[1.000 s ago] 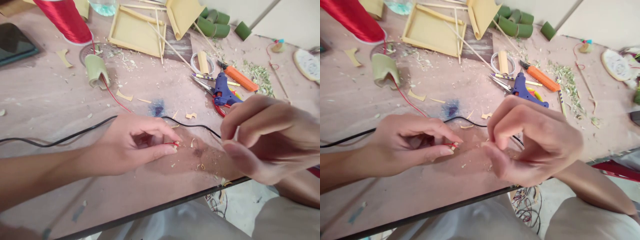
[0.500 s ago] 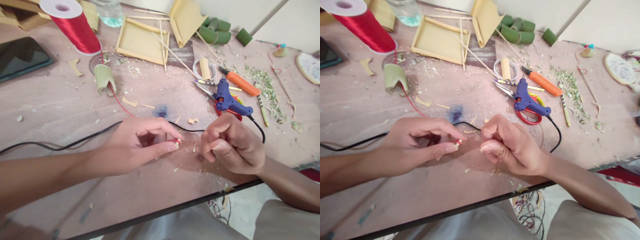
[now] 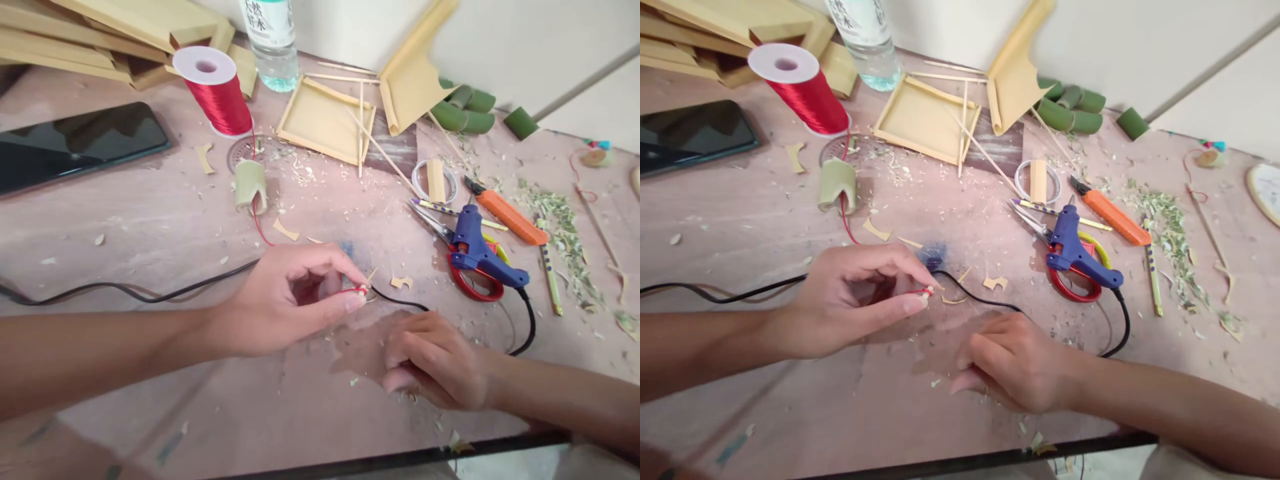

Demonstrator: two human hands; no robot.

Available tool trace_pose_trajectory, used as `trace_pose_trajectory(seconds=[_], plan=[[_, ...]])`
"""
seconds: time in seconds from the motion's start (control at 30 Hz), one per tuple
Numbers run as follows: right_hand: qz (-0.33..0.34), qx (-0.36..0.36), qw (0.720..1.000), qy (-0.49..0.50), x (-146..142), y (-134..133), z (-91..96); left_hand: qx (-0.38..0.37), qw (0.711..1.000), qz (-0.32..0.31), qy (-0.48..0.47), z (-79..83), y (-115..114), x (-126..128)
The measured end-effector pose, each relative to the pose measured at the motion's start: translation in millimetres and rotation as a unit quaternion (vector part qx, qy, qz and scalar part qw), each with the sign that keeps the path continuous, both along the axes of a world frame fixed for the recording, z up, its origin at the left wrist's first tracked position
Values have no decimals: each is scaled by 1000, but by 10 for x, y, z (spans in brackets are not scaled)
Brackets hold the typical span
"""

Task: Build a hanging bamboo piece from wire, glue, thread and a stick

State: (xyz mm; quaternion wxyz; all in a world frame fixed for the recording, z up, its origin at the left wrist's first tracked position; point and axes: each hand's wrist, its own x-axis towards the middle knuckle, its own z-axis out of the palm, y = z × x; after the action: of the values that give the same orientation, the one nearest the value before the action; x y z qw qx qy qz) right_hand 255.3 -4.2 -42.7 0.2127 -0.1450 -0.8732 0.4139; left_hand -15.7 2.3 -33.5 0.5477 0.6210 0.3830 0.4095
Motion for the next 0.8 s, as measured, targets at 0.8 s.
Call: trace_pose_trajectory(seconds=[0.8], plan=[[55, -1, 998, 37, -22, 94, 18, 19, 1000, 0, 18, 30, 51, 23]])
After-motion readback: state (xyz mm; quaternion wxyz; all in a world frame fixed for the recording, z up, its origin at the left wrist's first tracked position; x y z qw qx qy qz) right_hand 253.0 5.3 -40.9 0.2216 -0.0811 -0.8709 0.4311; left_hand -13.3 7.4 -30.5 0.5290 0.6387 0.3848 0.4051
